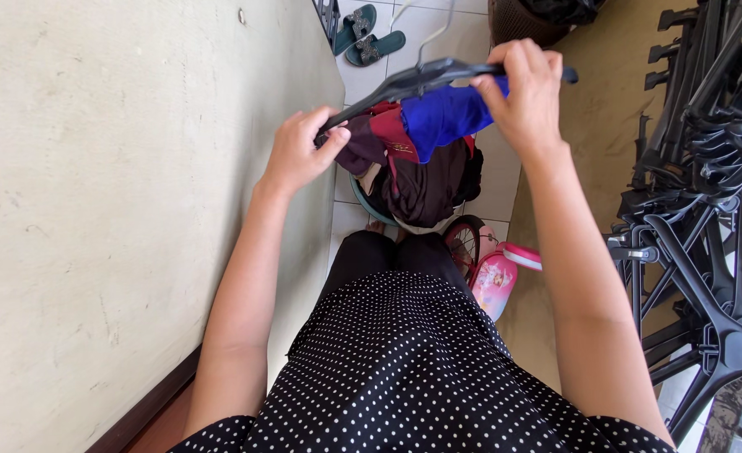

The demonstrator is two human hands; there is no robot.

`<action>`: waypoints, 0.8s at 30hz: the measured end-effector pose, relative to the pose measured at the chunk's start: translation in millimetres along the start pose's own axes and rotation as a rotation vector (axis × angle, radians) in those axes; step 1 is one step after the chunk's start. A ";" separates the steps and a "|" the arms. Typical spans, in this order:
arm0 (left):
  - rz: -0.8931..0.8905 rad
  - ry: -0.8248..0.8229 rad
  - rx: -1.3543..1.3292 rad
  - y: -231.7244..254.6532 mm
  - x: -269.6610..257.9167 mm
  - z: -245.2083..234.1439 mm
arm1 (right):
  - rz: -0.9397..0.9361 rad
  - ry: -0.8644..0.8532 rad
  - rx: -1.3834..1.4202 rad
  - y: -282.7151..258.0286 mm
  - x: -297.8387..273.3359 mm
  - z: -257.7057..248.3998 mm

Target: The person picks up clothes from a bucket, places them on hangers, and hangs them on a balcony railing. The person handles multiple garments one by one, including a brown top, a white shirt, and a patterned top.

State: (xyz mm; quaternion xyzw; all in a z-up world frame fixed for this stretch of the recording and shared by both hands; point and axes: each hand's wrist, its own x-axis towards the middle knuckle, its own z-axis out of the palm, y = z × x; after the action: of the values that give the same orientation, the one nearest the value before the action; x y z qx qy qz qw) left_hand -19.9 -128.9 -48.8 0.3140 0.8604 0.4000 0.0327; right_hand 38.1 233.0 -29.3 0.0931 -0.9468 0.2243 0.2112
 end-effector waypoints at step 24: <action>-0.278 -0.245 -0.342 -60.2 -4.9 155.5 | 0.593 0.121 0.065 21.6 -170.5 113.4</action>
State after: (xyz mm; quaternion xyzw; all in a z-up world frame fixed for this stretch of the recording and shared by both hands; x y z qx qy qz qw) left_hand 0.9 -56.9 -197.9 0.2288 0.8049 0.4902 0.2441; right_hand 144.0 213.3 -204.9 -0.1943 -0.9107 0.3115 0.1893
